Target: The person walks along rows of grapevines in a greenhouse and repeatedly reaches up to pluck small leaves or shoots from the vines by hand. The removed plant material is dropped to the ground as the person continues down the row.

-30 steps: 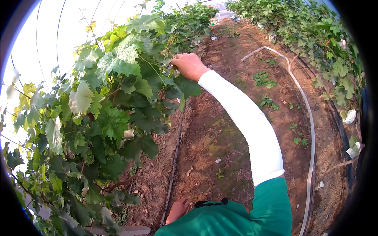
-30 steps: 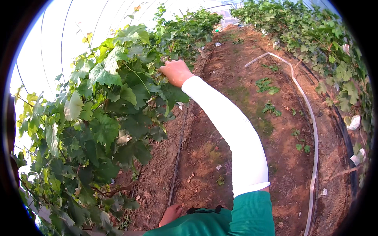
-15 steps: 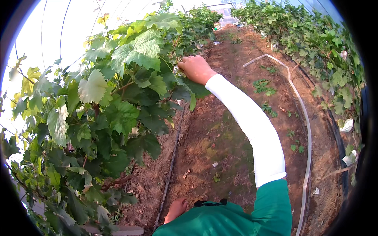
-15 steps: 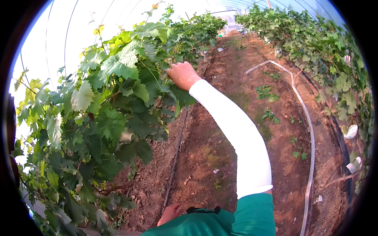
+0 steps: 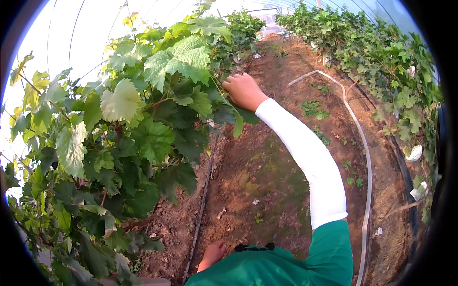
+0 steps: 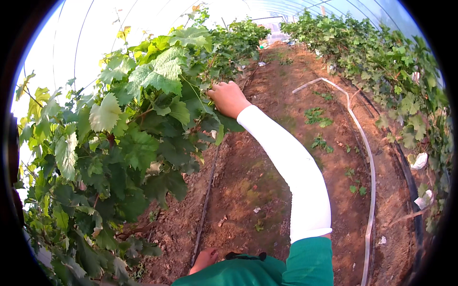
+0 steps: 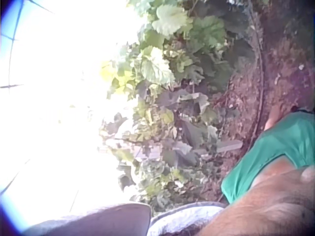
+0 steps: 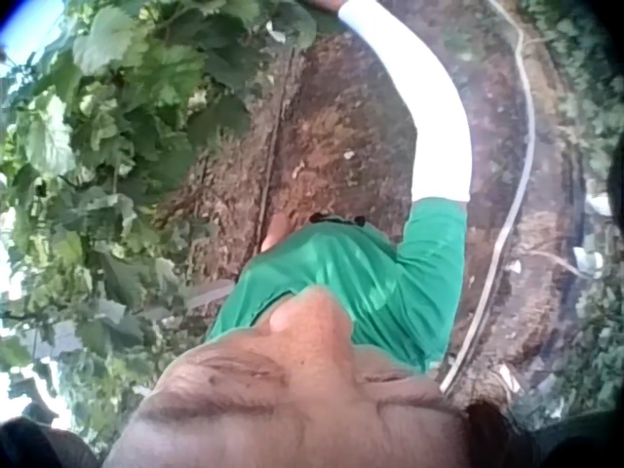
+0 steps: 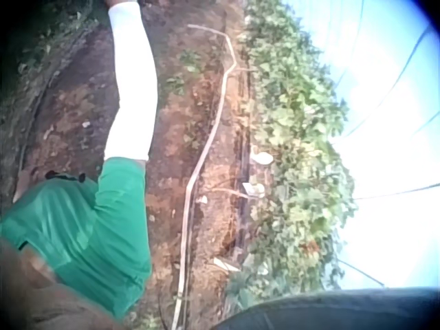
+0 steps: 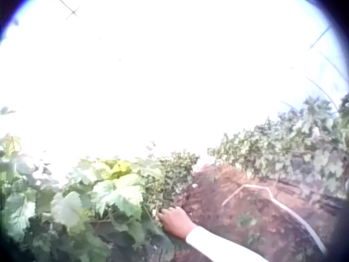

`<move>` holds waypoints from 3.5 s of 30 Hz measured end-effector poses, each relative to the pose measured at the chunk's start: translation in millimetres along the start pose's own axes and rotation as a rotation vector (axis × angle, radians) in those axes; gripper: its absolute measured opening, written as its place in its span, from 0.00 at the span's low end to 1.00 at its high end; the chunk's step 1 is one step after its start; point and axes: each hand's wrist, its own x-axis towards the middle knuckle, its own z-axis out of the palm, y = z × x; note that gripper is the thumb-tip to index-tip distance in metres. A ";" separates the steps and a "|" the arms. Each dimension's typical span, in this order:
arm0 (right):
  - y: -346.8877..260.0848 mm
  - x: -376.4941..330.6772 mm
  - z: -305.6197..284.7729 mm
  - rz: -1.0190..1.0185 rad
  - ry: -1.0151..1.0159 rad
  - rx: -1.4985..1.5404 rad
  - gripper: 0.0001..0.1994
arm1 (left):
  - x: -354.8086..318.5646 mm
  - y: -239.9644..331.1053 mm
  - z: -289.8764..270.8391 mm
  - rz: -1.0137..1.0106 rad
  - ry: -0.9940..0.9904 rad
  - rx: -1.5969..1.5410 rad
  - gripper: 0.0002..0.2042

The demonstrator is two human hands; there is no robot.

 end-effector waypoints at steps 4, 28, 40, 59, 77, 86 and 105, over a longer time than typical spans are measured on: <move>-1.9 0.5 0.7 0.012 0.032 -0.021 0.07 | 1.0 -2.3 -5.6 0.016 -0.024 -0.015 0.17; 26.0 6.5 -37.0 0.549 0.280 0.018 0.21 | -3.3 -29.8 -10.6 -0.032 -0.105 -0.011 0.17; 76.0 137.9 -89.4 0.357 0.720 -0.108 0.14 | -38.0 -7.9 -10.4 -0.173 0.089 -0.089 0.15; 90.0 137.7 -53.1 0.094 -0.087 -0.091 0.08 | -22.2 -22.7 8.7 -0.111 0.042 -0.028 0.15; 57.9 -64.7 -102.7 0.095 0.154 -0.246 0.04 | 77.0 -29.3 32.1 0.430 -0.321 0.167 0.16; 39.0 -118.4 -165.7 0.084 0.091 -0.418 0.04 | 136.1 -16.4 65.2 0.690 -0.459 0.229 0.17; 42.2 -128.5 -179.0 0.207 0.217 -0.242 0.10 | 186.8 -39.1 113.6 0.770 -0.518 0.287 0.15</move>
